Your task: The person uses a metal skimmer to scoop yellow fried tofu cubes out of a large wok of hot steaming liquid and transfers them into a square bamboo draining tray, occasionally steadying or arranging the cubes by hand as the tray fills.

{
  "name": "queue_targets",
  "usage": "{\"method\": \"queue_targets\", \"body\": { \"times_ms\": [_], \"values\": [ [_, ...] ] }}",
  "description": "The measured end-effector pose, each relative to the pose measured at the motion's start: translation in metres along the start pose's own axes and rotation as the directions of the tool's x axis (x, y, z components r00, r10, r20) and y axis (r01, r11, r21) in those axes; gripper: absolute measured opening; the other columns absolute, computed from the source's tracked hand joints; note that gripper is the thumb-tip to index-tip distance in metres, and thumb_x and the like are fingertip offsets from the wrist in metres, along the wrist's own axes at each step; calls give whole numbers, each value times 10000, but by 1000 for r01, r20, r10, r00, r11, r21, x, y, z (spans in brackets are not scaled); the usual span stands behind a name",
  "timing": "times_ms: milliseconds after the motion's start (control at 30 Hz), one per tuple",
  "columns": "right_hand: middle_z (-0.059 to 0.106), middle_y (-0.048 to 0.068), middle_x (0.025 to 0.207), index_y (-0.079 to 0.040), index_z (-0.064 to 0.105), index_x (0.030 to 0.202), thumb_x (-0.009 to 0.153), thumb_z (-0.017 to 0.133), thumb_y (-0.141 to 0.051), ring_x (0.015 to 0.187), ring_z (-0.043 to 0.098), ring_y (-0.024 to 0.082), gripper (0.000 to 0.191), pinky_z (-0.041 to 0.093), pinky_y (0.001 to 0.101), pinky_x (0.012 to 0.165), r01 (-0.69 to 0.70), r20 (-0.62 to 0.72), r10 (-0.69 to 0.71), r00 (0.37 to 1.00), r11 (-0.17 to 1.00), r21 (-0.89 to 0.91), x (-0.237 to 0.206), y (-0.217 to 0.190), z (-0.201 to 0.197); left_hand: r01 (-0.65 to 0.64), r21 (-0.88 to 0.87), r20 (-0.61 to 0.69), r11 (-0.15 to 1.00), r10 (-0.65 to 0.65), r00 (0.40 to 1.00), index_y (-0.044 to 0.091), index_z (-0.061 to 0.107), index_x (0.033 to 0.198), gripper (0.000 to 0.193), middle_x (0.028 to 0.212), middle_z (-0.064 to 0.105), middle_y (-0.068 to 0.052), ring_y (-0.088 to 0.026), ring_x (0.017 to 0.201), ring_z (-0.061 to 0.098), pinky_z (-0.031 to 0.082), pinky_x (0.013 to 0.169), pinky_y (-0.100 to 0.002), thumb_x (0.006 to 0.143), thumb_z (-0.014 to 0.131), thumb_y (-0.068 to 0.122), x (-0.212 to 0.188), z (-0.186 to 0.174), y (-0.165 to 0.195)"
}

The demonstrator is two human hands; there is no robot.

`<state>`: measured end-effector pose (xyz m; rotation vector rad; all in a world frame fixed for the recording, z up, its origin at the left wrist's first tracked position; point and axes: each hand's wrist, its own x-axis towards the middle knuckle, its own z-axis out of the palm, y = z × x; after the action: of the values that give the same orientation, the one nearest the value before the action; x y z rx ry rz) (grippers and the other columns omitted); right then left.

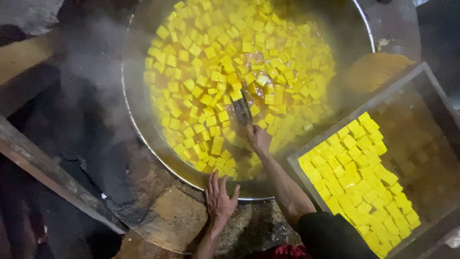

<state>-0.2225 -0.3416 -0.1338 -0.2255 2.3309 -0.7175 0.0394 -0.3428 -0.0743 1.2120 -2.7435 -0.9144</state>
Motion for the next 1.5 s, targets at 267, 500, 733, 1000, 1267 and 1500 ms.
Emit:
{"method": "queue_targets", "body": {
  "times_ms": [267, 500, 733, 1000, 1267, 1500],
  "values": [
    [664, 38, 781, -11, 710, 1129, 1031, 576, -418, 730, 624, 146, 439, 509, 339, 687, 146, -54, -136, 989, 895, 422, -28, 4, 0, -23, -7, -12, 1000, 23, 1000, 46, 597, 1310, 619, 1545, 393, -204, -382, 1450, 328, 335, 1127, -572, 888, 696, 488, -6, 8, -5],
    [597, -15, 683, -33, 710, 1108, 987, 643, -345, 570, 545, 102, 342, 461, 297, 511, -52, -16, 88, 996, 712, 700, -70, 53, -2, -66, 25, -65, 997, 68, 996, 68, 633, 1221, 561, 1509, 432, -197, -373, 1434, 348, 332, 1127, -578, 836, 731, 464, -9, 3, 1],
    [741, 140, 750, -9, 790, 972, 979, 631, -499, 706, 712, 250, 516, 531, 407, 707, -64, -138, 69, 988, 997, 41, -25, 30, -19, -75, 16, -99, 997, 76, 992, 51, 625, 1249, 572, 1501, 438, -196, -393, 1426, 362, 337, 1116, -576, 845, 737, 440, -8, -1, 6],
    [732, 153, 783, -7, 707, 1087, 942, 671, -407, 670, 714, 229, 427, 557, 385, 633, 220, -400, -73, 914, 916, 336, 9, -33, -25, -6, 36, -43, 999, 8, 999, 50, 642, 1244, 569, 1482, 450, -191, -387, 1424, 362, 351, 1100, -559, 839, 726, 442, -10, 1, 8],
    [673, 35, 702, -12, 691, 978, 1018, 635, -319, 580, 608, 102, 315, 496, 284, 552, 346, -345, -135, 929, 650, 677, -62, -11, -112, -35, 143, -62, 989, 45, 997, 98, 635, 1273, 536, 1503, 477, -147, -344, 1439, 390, 321, 1168, -568, 830, 745, 380, -30, 27, -12],
    [691, 17, 738, -66, 752, 1158, 1004, 656, -309, 614, 609, 79, 303, 499, 264, 554, 370, -447, -149, 882, 806, 461, -159, 185, -263, -89, 39, -228, 995, 96, 969, 39, 594, 1320, 499, 1515, 501, -203, -363, 1429, 414, 339, 1184, -551, 914, 731, 294, -51, 40, 28]
  ]
}}
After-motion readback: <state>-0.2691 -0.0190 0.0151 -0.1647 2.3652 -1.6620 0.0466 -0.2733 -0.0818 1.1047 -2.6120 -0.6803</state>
